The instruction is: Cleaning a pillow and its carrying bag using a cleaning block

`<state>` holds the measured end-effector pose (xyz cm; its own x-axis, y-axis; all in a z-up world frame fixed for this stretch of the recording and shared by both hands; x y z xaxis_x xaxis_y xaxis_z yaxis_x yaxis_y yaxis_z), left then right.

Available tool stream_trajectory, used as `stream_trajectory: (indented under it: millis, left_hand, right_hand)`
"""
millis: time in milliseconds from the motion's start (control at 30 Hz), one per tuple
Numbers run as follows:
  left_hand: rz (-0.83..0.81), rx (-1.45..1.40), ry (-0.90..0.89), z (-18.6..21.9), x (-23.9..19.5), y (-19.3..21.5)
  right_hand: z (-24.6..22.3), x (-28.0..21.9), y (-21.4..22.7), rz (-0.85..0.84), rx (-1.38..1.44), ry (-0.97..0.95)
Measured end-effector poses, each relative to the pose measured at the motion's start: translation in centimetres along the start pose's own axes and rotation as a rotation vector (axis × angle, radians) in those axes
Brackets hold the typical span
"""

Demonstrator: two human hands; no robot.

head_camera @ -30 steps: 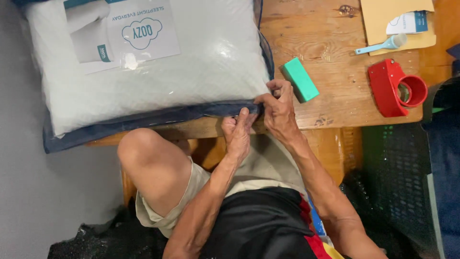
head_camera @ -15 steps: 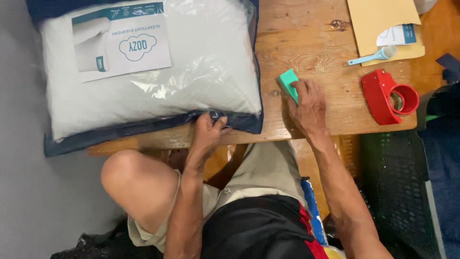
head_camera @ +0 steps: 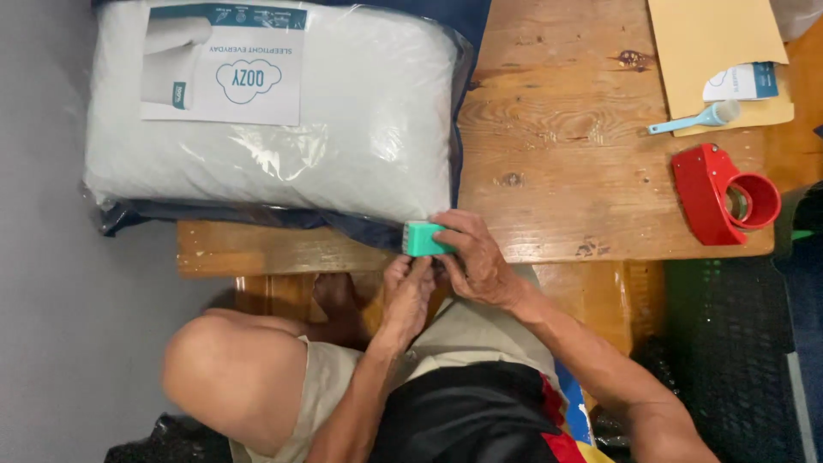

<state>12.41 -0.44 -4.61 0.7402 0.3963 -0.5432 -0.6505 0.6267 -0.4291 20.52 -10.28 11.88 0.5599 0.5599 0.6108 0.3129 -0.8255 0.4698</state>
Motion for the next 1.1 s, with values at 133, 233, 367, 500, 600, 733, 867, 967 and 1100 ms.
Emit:
stream_trajectory:
  millis: [133,233,367,500,600,733,867,967,1100]
  left_hand:
    - [-0.051,0.015,-0.180,4.4,-2.0,-2.9]
    - [-0.070,0.084,-0.179,2.6,-1.6,-0.5]
    - [-0.054,0.162,-0.136,2.1,-2.0,0.5]
    - [-0.033,0.154,-0.189,2.5,-2.7,0.4]
    - [-0.037,0.091,-0.151,3.0,-2.7,-0.3]
    - [-0.007,0.140,-0.140,2.1,-2.2,0.3]
    - [0.012,0.051,-0.100,1.1,-1.8,0.0]
    - [0.078,0.038,-0.077,-0.4,-1.5,1.3]
    - [0.123,0.038,-0.116,-4.1,0.5,5.3]
  right_hand:
    - [3.7,0.6,1.4,0.022,-0.113,0.055]
    - [7.6,3.2,1.3,0.024,-0.104,0.095]
    - [10.2,11.0,3.5,0.213,-0.144,0.134]
    - [22.0,18.0,6.0,0.365,-0.307,-0.188]
    - [29.2,20.3,7.7,0.464,-0.312,-0.266]
    - [27.0,18.1,7.4,0.433,0.058,-0.265]
    - [16.4,10.6,3.7,0.086,0.114,-0.236]
    - [7.5,4.3,2.2,-0.026,0.170,-0.169]
    - [-2.1,-1.2,1.2,-0.347,0.065,0.008]
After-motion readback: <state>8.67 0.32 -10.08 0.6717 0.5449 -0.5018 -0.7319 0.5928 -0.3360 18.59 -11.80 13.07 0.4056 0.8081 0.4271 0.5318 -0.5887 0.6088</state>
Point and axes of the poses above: each hand's wrist, its own x-axis towards the middle knuckle, its own y-axis out of the back of the hand, z = x × y, the point moved 8 cm from there along x, towards the middle knuckle, and after that the axes turned 1 degree about -z, right-handed, at the moved point
